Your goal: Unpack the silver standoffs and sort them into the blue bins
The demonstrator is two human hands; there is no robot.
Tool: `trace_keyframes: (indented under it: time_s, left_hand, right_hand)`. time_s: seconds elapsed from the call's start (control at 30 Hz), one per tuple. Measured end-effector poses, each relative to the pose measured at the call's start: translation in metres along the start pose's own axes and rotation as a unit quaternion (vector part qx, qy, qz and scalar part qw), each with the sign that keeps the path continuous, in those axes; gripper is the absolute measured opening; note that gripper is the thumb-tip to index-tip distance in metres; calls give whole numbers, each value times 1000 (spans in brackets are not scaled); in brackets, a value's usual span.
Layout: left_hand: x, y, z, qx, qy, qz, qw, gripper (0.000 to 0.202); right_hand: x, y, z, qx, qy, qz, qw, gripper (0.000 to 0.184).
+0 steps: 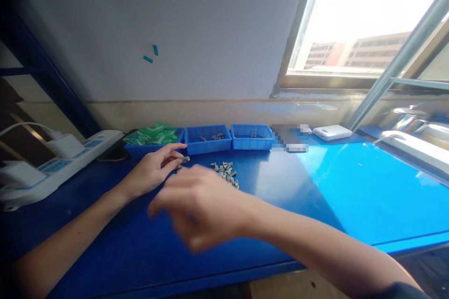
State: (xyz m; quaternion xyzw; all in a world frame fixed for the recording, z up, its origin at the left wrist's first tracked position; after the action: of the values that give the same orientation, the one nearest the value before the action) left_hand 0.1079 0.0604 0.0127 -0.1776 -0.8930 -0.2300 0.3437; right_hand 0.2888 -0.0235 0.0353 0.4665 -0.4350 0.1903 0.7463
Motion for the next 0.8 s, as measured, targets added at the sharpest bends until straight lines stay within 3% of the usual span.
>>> trace_keyframes:
  time_s: [0.07, 0.13, 0.27, 0.37, 0.5, 0.6, 0.7, 0.8]
  left_hand:
    - [-6, -3, -7, -12, -63, 4, 998, 44]
    - [-12, -6, -15, -24, -103, 15, 994, 47]
    - [-16, -9, -27, -29, -150, 14, 988, 51]
    - [-10, -7, -25, -15, -156, 7, 988, 51]
    - [6, -1, -2, -10, -15, -2, 1000, 35]
    - [9, 4, 23, -39, 122, 57, 990, 30]
    - [5, 6, 41, -42, 166, 123, 978, 28]
    - [4, 8, 41, -16, 162, 95, 982, 25]
  right_hand:
    - [1, 14, -22, -46, -10, -69, 996, 17]
    - [-3, 23, -36, -46, -33, -77, 995, 19]
    - [-9, 26, -35, 2, -63, -55, 997, 11]
    - [-6, 29, -36, 15, -52, -88, 995, 13]
    - [6, 33, -78, -89, -95, -149, 980, 20]
    - [4, 25, -109, -177, -160, -102, 966, 30]
    - [-5, 13, -111, -201, -157, -59, 965, 29]
    - [-17, 12, -94, -183, -109, -41, 976, 23]
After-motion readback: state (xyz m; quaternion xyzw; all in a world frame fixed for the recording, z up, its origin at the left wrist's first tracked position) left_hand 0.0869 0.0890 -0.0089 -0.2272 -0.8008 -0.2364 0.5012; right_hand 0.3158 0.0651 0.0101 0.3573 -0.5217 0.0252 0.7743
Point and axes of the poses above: each hand's wrist, its own y-axis towards the middle knuckle, its own x-axis out of the back of the hand, z = x × y, the point moved 4 cm from there along y, towards the middle knuckle, and after that the axes turned 7 degrees about z, right-handed, at the moved point
